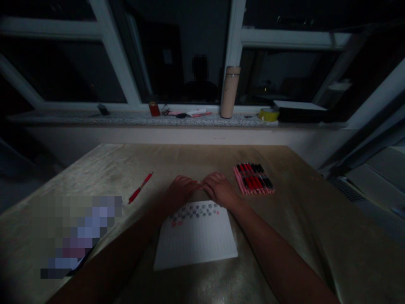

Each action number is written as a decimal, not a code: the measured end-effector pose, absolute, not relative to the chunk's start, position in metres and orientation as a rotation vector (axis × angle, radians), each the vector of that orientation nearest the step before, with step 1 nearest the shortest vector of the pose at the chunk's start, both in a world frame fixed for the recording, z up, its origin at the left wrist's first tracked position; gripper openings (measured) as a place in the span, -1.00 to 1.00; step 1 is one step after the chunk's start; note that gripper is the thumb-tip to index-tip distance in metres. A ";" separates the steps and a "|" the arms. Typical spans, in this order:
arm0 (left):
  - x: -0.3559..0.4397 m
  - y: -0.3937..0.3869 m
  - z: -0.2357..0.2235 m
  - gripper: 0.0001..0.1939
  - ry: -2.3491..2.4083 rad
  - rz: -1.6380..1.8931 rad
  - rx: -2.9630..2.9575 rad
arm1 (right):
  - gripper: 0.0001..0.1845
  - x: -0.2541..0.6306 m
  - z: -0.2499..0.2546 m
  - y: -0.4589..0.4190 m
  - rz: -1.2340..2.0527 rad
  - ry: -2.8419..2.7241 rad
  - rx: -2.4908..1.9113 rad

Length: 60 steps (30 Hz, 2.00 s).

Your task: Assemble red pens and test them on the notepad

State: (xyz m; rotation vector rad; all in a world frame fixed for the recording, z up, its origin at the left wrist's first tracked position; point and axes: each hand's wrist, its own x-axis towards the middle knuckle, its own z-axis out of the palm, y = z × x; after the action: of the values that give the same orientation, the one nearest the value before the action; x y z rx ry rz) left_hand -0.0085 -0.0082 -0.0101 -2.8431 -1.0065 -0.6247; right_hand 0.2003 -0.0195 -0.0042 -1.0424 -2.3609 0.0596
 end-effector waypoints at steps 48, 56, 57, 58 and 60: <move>-0.013 -0.002 -0.015 -0.78 -1.323 -0.679 -2.699 | -0.77 0.209 -0.005 -0.016 0.083 -2.329 -1.087; -0.014 0.003 -0.023 -0.75 -1.308 -0.844 -2.750 | -0.78 0.207 -0.007 -0.015 0.071 -2.368 -1.057; -0.015 0.003 -0.023 -0.74 -1.322 -0.867 -2.742 | -0.77 0.206 -0.007 -0.015 0.074 -2.364 -1.054; -0.015 0.003 -0.023 -0.74 -1.335 -0.885 -2.730 | -0.76 0.206 -0.007 -0.016 0.088 -2.352 -1.050; -0.017 0.002 -0.020 -0.72 -1.345 -0.896 -2.690 | -0.73 0.205 -0.007 -0.017 0.143 -2.300 -1.043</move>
State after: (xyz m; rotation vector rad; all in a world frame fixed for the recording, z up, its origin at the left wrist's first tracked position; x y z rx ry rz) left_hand -0.0165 0.0016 -0.0203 -2.6901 -1.3446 -0.8963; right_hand 0.2047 -0.0168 -0.0067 -1.0431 -2.3004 0.1433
